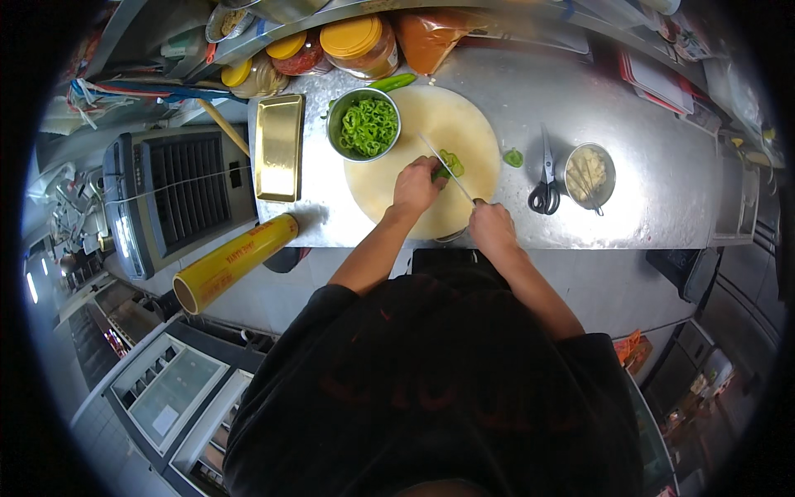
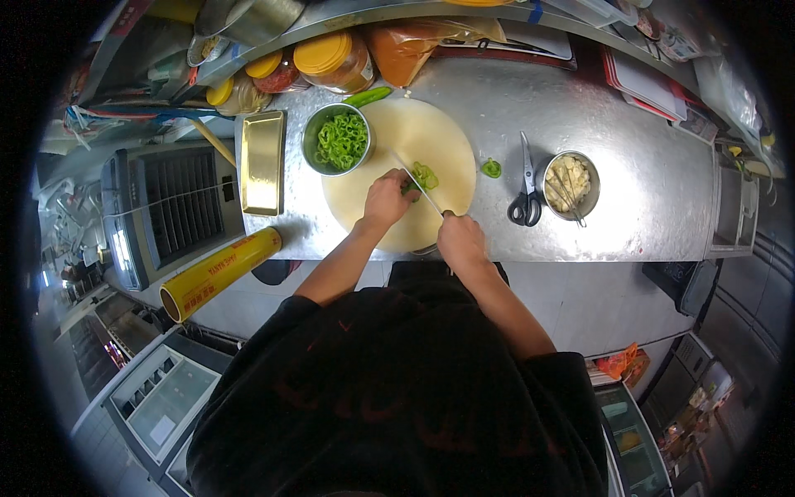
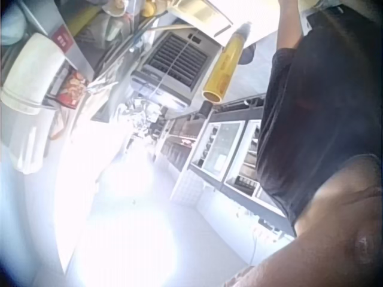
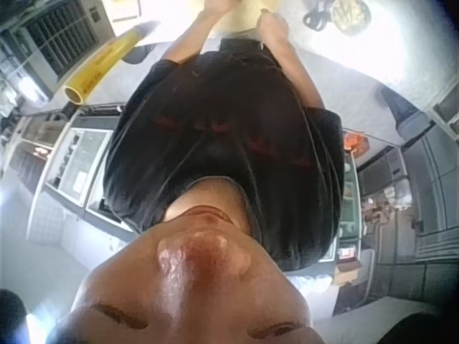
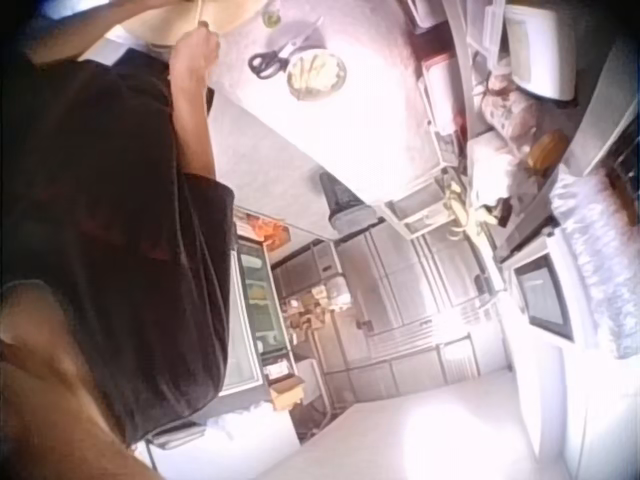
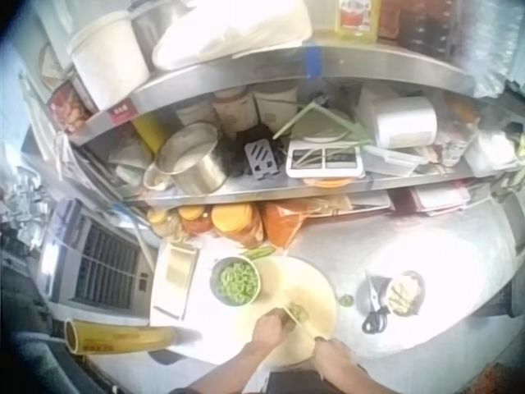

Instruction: The person slices green peppers into thin rings on a cutting board using a cleaver. The sliced peppers are collected into a metal bowl. The person then rinses the cutting board and knife under running water.

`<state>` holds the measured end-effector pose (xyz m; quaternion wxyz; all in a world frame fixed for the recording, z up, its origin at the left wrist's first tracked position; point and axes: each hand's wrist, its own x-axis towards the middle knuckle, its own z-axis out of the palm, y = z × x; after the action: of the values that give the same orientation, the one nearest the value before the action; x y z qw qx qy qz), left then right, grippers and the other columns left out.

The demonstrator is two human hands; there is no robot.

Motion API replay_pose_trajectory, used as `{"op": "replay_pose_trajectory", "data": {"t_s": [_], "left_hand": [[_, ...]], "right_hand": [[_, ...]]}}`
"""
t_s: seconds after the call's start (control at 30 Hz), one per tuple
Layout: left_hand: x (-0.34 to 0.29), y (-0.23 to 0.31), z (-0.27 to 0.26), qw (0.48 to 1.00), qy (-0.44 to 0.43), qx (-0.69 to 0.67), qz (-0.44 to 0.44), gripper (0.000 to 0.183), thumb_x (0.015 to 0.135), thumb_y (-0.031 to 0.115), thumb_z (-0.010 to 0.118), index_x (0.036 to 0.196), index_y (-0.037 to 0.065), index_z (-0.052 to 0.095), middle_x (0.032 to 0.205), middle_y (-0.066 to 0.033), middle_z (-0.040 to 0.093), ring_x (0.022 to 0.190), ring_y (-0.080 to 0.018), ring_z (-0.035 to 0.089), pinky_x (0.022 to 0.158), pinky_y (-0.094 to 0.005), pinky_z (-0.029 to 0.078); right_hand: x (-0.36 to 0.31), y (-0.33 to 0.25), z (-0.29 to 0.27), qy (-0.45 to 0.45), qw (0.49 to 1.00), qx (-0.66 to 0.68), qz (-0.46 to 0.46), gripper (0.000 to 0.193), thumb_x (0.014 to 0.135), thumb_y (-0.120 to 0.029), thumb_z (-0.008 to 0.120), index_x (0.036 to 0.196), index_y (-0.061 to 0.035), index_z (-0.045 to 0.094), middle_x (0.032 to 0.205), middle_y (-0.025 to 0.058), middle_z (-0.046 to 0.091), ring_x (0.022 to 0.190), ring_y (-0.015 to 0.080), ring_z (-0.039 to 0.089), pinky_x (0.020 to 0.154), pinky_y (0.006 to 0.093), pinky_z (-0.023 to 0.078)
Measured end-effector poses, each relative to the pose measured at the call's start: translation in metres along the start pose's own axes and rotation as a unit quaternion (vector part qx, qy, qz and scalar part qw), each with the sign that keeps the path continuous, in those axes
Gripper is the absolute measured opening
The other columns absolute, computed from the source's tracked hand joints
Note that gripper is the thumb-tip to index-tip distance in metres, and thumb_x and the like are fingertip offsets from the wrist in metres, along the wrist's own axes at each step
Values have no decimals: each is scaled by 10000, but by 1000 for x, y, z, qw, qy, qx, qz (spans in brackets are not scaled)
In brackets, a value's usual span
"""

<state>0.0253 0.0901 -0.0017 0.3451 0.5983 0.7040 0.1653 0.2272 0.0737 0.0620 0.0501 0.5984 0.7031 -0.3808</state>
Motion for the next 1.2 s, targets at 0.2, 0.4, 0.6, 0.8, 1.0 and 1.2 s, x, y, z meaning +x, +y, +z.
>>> {"op": "replay_pose_trajectory", "data": {"t_s": [0.2, 0.4, 0.6, 0.8, 1.0, 1.2], "left_hand": [[-10, -5, 4, 999, 24, -35, -6, 348, 835, 160, 806, 1135, 34, 681, 1072, -184, 706, 961, -405, 698, 867, -492, 568], [-25, -1, 4, 999, 34, 0, 19, 375, 854, 126, 777, 1175, 5, 625, 1163, -206, 657, 1109, -429, 630, 963, -496, 535], [-19, -4, 4, 1000, 16, 7, 21, 370, 838, 95, 761, 1174, 17, 628, 1169, -196, 652, 1090, -424, 647, 956, -490, 546], [-6, 1, -9, 996, -58, 63, 10, 370, 857, 155, 750, 1201, 52, 662, 1141, -170, 690, 1058, -384, 684, 947, -478, 555], [-3, 3, -14, 994, -80, 68, 3, 360, 855, 158, 758, 1195, 64, 687, 1159, -155, 702, 1059, -374, 693, 951, -473, 563], [-3, 6, -15, 994, -82, 70, 0, 336, 860, 159, 758, 1177, 67, 697, 1151, -152, 702, 1050, -371, 695, 946, -476, 563]], "right_hand": [[29, 0, 33, 21, 1000, 9, -4, 186, 952, -113, 580, 1028, 13, 692, 899, 311, 722, 886, 506, 715, 801, 588, 577], [31, 3, 34, 37, 999, 26, -3, 208, 951, -137, 595, 1060, 0, 708, 898, 302, 717, 873, 509, 700, 802, 586, 568], [23, -4, 11, 24, 1000, 19, 3, 177, 940, -132, 598, 1008, 2, 692, 925, 280, 737, 913, 487, 721, 830, 578, 577], [-11, 4, -7, 7, 1000, -1, -3, 188, 959, -141, 596, 1030, 5, 690, 874, 325, 705, 862, 524, 696, 808, 614, 561], [-30, 1, -21, 2, 1000, 5, -1, 192, 954, -125, 597, 1017, 28, 695, 872, 329, 708, 861, 524, 703, 809, 610, 567], [-33, -7, -24, -7, 1000, -1, 9, 177, 932, -94, 603, 992, 45, 696, 906, 330, 719, 894, 515, 717, 813, 598, 574]]}}
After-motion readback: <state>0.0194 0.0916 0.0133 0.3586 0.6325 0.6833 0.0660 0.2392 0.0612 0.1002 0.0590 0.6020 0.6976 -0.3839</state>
